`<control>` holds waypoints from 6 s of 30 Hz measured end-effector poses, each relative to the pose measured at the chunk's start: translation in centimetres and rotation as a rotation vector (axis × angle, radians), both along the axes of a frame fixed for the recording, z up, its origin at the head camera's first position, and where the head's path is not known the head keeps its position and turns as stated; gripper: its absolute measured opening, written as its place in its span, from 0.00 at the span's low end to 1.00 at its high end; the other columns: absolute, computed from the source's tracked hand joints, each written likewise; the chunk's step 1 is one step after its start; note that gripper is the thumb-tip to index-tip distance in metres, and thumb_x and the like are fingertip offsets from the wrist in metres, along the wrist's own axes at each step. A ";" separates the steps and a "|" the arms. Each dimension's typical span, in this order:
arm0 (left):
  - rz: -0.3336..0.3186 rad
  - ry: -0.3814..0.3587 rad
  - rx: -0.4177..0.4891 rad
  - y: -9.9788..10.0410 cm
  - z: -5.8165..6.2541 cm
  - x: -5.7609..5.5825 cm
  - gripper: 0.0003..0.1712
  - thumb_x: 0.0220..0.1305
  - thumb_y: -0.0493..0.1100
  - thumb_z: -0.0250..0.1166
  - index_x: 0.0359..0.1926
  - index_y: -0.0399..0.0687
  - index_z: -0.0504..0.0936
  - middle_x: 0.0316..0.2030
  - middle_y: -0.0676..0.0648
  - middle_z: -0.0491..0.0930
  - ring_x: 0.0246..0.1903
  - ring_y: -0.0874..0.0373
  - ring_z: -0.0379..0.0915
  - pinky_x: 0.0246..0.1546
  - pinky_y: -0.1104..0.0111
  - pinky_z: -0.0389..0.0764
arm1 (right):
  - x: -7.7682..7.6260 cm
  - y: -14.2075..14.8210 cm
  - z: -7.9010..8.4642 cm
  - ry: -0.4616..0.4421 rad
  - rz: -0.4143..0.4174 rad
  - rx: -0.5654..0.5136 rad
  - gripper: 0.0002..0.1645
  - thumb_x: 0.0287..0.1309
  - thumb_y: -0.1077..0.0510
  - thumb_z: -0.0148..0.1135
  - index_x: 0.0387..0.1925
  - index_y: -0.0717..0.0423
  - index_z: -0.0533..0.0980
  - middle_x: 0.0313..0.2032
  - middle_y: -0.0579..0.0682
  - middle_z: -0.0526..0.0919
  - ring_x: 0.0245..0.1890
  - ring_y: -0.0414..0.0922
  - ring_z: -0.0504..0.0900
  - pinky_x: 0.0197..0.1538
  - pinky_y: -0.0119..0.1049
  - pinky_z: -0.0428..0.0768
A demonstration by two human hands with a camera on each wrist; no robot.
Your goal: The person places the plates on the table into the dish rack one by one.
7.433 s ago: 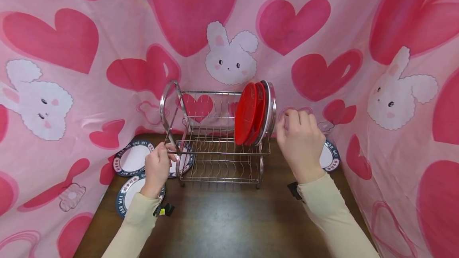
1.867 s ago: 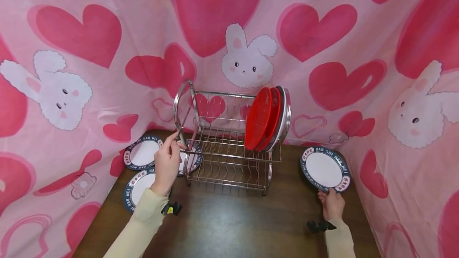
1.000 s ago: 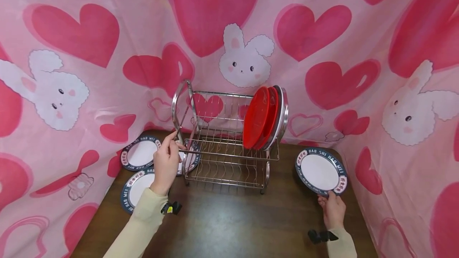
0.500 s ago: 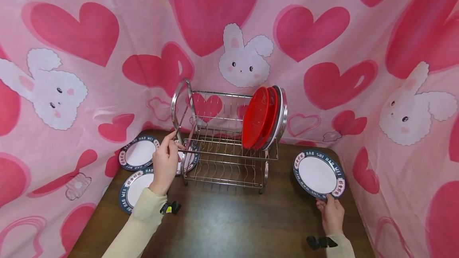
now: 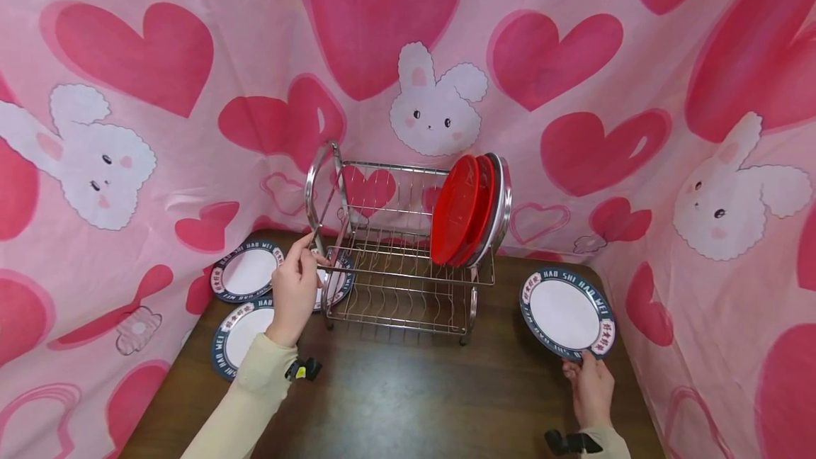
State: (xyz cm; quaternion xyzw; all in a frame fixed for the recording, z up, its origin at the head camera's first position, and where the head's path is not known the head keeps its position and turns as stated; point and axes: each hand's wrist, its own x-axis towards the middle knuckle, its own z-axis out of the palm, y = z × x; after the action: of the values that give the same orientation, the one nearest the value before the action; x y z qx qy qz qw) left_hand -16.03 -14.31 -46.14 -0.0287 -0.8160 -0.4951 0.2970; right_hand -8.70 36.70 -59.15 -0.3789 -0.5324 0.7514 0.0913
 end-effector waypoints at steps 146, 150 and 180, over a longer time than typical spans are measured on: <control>-0.017 -0.011 0.037 0.3 -0.1 0.0 0.19 0.78 0.32 0.48 0.63 0.35 0.77 0.29 0.42 0.86 0.11 0.61 0.67 0.13 0.68 0.68 | 10.0 -4.7 15.4 0.427 0.105 -0.029 0.17 0.81 0.57 0.44 0.54 0.42 0.79 0.33 0.50 0.89 0.16 0.48 0.79 0.18 0.38 0.79; -0.023 -0.016 0.050 0.3 -0.1 -0.1 0.19 0.78 0.32 0.49 0.63 0.35 0.77 0.29 0.42 0.85 0.11 0.62 0.67 0.12 0.68 0.68 | 10.1 -4.3 15.5 0.430 0.141 -0.054 0.17 0.82 0.56 0.43 0.55 0.42 0.78 0.33 0.51 0.89 0.18 0.48 0.82 0.19 0.39 0.80; -0.024 -0.019 0.044 0.3 -0.1 -0.1 0.20 0.79 0.35 0.47 0.64 0.34 0.76 0.30 0.42 0.86 0.11 0.61 0.67 0.12 0.66 0.68 | 10.3 -5.6 18.1 0.249 0.135 0.114 0.38 0.82 0.59 0.32 0.80 0.18 0.47 0.73 0.42 0.61 0.28 0.43 0.84 0.16 0.43 0.79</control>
State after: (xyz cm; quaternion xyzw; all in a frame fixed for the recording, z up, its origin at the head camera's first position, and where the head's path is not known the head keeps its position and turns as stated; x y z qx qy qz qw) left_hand -16.08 -13.97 -46.26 -0.0270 -0.8073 -0.5167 0.2839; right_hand 1.55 31.09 -41.07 -0.2403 -0.5829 0.7656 0.1274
